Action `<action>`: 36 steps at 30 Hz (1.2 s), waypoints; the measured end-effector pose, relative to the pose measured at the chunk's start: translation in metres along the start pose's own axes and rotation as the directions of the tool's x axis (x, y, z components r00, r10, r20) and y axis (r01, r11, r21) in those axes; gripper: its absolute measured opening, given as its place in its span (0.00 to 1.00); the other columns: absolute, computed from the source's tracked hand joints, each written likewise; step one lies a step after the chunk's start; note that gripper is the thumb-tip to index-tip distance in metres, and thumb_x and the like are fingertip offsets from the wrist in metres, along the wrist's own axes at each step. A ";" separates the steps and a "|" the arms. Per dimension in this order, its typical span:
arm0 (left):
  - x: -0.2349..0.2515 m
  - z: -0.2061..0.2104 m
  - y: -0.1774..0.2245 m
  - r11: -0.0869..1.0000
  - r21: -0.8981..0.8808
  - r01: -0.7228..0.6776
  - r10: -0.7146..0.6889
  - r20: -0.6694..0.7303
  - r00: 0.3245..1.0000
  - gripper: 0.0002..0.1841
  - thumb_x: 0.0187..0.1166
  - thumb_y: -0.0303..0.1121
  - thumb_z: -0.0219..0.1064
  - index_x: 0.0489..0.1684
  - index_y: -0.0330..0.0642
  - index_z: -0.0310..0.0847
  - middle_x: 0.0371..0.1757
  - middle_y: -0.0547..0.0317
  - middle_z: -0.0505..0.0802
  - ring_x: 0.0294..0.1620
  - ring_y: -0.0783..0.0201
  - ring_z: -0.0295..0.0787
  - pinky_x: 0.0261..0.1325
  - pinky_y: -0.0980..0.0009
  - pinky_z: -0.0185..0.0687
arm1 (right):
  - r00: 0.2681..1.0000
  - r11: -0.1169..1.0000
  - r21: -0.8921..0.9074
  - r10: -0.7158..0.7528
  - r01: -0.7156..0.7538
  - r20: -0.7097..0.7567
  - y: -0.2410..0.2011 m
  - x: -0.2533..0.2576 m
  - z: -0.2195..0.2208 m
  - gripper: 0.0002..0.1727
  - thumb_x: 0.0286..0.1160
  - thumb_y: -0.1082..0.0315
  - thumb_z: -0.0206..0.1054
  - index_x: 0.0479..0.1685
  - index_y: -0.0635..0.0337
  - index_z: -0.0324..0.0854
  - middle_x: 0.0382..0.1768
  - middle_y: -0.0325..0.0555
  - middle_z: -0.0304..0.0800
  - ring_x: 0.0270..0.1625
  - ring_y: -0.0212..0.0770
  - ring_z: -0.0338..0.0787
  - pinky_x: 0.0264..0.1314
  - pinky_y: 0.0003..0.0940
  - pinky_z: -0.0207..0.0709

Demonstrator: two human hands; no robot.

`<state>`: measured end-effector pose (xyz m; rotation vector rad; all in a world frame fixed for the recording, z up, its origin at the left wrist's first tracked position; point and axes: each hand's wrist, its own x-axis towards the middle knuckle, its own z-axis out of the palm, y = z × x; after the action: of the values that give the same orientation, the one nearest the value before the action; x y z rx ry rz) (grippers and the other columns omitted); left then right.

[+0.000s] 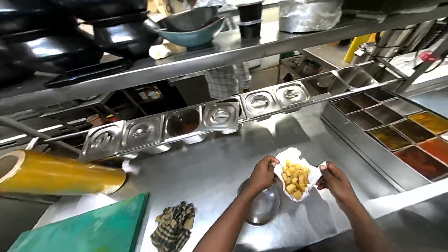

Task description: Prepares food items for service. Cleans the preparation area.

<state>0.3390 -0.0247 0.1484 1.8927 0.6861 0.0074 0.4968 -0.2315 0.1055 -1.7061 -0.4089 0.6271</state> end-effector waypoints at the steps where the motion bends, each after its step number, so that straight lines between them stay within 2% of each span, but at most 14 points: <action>1: 0.016 0.007 0.001 0.972 0.234 0.002 -0.010 0.033 0.999 0.17 0.93 0.32 0.49 0.71 0.41 0.78 0.53 0.45 0.92 0.47 0.53 0.93 0.55 0.52 0.89 | 0.999 0.994 -0.102 0.029 -0.032 -0.031 0.016 0.005 -0.009 0.13 0.94 0.65 0.52 0.53 0.66 0.77 0.35 0.52 0.89 0.28 0.43 0.91 0.32 0.39 0.88; 3: 0.039 0.019 0.000 0.817 0.577 0.009 -0.073 0.087 0.994 0.20 0.88 0.34 0.56 0.76 0.50 0.77 0.68 0.44 0.88 0.68 0.43 0.86 0.68 0.39 0.80 | 0.997 0.936 -0.342 0.068 -0.078 -0.043 0.047 0.009 -0.025 0.17 0.89 0.63 0.58 0.63 0.68 0.80 0.52 0.62 0.88 0.47 0.53 0.92 0.53 0.53 0.86; 4: 0.045 0.024 -0.002 0.759 0.651 0.002 -0.080 0.090 0.993 0.21 0.86 0.36 0.59 0.78 0.53 0.76 0.74 0.44 0.84 0.73 0.40 0.82 0.70 0.37 0.78 | 0.997 0.908 -0.412 0.057 -0.075 -0.055 0.057 0.006 -0.031 0.19 0.87 0.62 0.61 0.65 0.67 0.80 0.58 0.65 0.86 0.53 0.57 0.90 0.59 0.58 0.83; 7: 0.047 0.027 -0.001 0.728 0.685 0.001 -0.028 0.028 0.999 0.22 0.87 0.43 0.59 0.78 0.54 0.77 0.82 0.49 0.77 0.79 0.42 0.76 0.73 0.40 0.76 | 0.988 0.884 -0.467 -0.053 -0.020 -0.142 0.066 -0.009 -0.041 0.18 0.81 0.59 0.67 0.59 0.63 0.84 0.63 0.64 0.83 0.51 0.55 0.90 0.54 0.55 0.84; 9: 0.042 0.024 0.000 0.717 0.697 0.000 -0.010 0.011 1.000 0.21 0.87 0.44 0.59 0.77 0.55 0.79 0.85 0.52 0.75 0.81 0.44 0.72 0.76 0.42 0.73 | 0.967 0.855 -0.517 -0.150 0.023 -0.206 0.069 -0.023 -0.039 0.20 0.80 0.56 0.69 0.60 0.62 0.84 0.66 0.64 0.81 0.54 0.58 0.90 0.55 0.57 0.86; 12: 0.034 0.024 -0.004 0.685 0.729 -0.017 -0.019 0.042 0.999 0.19 0.89 0.45 0.56 0.74 0.56 0.81 0.79 0.55 0.81 0.82 0.48 0.72 0.78 0.44 0.71 | 0.894 0.750 -0.651 -0.365 0.118 -0.260 0.079 -0.034 -0.029 0.24 0.73 0.52 0.72 0.58 0.63 0.86 0.65 0.68 0.82 0.63 0.72 0.83 0.63 0.69 0.77; 14: 0.027 0.027 -0.003 0.660 0.750 -0.042 -0.037 0.088 0.995 0.19 0.87 0.44 0.57 0.71 0.53 0.83 0.75 0.53 0.84 0.80 0.47 0.74 0.78 0.44 0.70 | 0.861 0.676 -0.715 -0.458 0.177 -0.220 0.086 -0.038 -0.021 0.27 0.72 0.47 0.69 0.58 0.61 0.87 0.64 0.67 0.84 0.65 0.75 0.81 0.64 0.72 0.73; 20: 0.002 0.060 -0.001 0.562 0.799 -0.214 -0.042 0.287 0.957 0.22 0.82 0.42 0.64 0.73 0.49 0.80 0.71 0.46 0.86 0.73 0.42 0.79 0.76 0.40 0.68 | 0.818 0.401 -0.814 -0.555 0.420 0.149 0.105 -0.055 -0.004 0.30 0.72 0.32 0.62 0.51 0.47 0.91 0.51 0.46 0.95 0.59 0.58 0.90 0.60 0.67 0.77; 23: 0.001 0.060 -0.002 0.549 0.816 -0.183 -0.113 0.290 0.950 0.21 0.82 0.41 0.63 0.73 0.52 0.80 0.70 0.47 0.87 0.72 0.43 0.80 0.76 0.41 0.68 | 0.814 0.361 -0.815 -0.541 0.454 0.213 0.111 -0.060 -0.003 0.20 0.71 0.43 0.67 0.50 0.46 0.91 0.43 0.40 0.95 0.53 0.52 0.92 0.61 0.66 0.75; 24: 0.000 0.059 -0.002 0.546 0.818 -0.178 -0.125 0.290 0.949 0.20 0.83 0.41 0.63 0.71 0.51 0.82 0.69 0.48 0.88 0.72 0.44 0.81 0.76 0.41 0.68 | 0.811 0.371 -0.806 -0.544 0.461 0.213 0.110 -0.061 -0.002 0.15 0.70 0.51 0.67 0.47 0.46 0.91 0.41 0.39 0.95 0.51 0.51 0.92 0.62 0.65 0.74; 26: -0.001 0.059 -0.004 0.532 0.825 -0.192 -0.125 0.300 0.946 0.18 0.82 0.41 0.63 0.67 0.50 0.84 0.66 0.50 0.89 0.70 0.46 0.82 0.75 0.42 0.68 | 0.795 0.364 -0.796 -0.563 0.484 0.226 0.107 -0.062 0.002 0.10 0.72 0.56 0.66 0.41 0.45 0.91 0.39 0.37 0.94 0.50 0.49 0.92 0.62 0.63 0.75; 31: -0.012 0.063 -0.003 0.528 0.818 -0.228 -0.112 0.333 0.936 0.18 0.80 0.38 0.66 0.67 0.51 0.85 0.68 0.48 0.87 0.71 0.44 0.80 0.76 0.43 0.68 | 0.732 0.308 -0.763 -0.612 0.569 0.299 0.107 -0.070 0.010 0.11 0.73 0.57 0.60 0.42 0.39 0.90 0.45 0.36 0.93 0.55 0.47 0.90 0.61 0.60 0.76; 33: -0.022 0.060 -0.002 0.558 0.802 -0.212 -0.071 0.301 0.951 0.19 0.80 0.39 0.66 0.69 0.53 0.84 0.69 0.49 0.86 0.73 0.46 0.78 0.79 0.45 0.66 | 0.697 0.276 -0.757 -0.648 0.592 0.309 0.109 -0.079 0.015 0.13 0.79 0.52 0.57 0.48 0.36 0.88 0.49 0.37 0.91 0.57 0.49 0.88 0.60 0.59 0.76; 36: -0.039 0.049 -0.008 0.598 0.787 -0.152 0.017 0.176 0.984 0.21 0.80 0.47 0.66 0.70 0.57 0.84 0.74 0.54 0.84 0.81 0.48 0.71 0.87 0.44 0.53 | 0.629 0.227 -0.731 -0.702 0.643 0.335 0.114 -0.087 0.029 0.20 0.84 0.40 0.55 0.60 0.35 0.85 0.51 0.38 0.89 0.55 0.46 0.87 0.57 0.51 0.78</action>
<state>0.3180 -0.0823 0.1327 2.7674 0.5188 -0.4616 0.4032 -0.2853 0.0069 -2.1045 -1.5055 -0.4018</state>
